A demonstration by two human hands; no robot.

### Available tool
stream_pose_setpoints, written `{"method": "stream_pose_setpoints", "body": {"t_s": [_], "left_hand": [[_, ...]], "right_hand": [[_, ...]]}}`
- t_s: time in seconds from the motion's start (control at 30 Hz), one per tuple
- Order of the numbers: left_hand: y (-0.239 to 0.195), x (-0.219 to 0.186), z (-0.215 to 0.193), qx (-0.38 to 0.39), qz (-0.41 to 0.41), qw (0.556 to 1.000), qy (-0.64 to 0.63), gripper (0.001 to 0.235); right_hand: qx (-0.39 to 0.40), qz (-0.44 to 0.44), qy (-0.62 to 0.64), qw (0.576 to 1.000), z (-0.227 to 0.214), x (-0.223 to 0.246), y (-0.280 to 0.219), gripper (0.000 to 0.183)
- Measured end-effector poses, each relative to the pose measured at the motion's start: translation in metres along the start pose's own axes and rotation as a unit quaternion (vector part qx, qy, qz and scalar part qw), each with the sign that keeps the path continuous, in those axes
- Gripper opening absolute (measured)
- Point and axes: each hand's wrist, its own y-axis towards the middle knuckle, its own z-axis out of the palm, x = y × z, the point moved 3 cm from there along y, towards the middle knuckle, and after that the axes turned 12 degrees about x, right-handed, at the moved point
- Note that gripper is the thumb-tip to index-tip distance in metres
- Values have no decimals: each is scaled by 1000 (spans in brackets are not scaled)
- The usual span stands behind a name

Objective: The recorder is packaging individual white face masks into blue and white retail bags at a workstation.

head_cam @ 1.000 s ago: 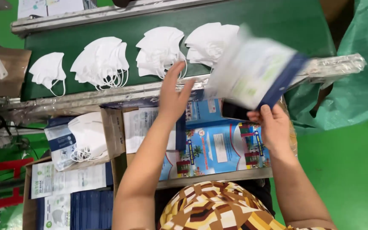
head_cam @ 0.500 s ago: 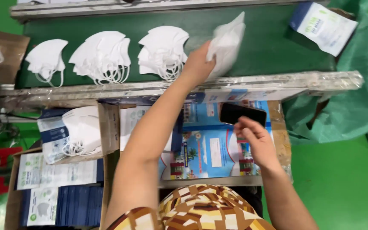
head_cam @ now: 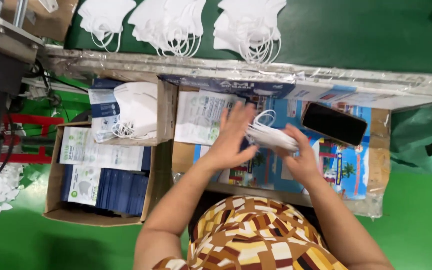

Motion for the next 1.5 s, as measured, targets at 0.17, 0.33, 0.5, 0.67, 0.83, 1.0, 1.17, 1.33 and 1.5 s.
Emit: {"method": "stream_pose_setpoints", "body": {"t_s": [0.17,0.33,0.5,0.67,0.83,1.0,1.17,1.33,1.5], "left_hand": [[14,7,36,139,-65,986,69,107],[17,-6,43,118,-72,990,40,91],[4,25,35,-108,-168,976,85,58],[8,60,101,55,-244,949,192,44],[17,62,113,45,-244,938,242,19],[6,95,121,4,-292,930,222,21],[16,79,93,-13,-311,945,95,16],[4,48,70,-69,-211,975,5,17],[-14,17,54,-146,-59,977,-144,25]], "right_hand": [[16,1,39,999,26,32,28,102],[43,31,12,999,18,-3,22,39],[120,185,-39,975,-70,-13,-3,23],[22,136,148,979,-97,-24,-26,31],[-107,210,16,972,-76,14,2,45],[85,131,-106,982,-18,37,2,26],[143,216,218,941,24,4,14,41],[49,186,252,948,41,-13,41,35],[0,209,278,938,45,-13,47,26]]}}
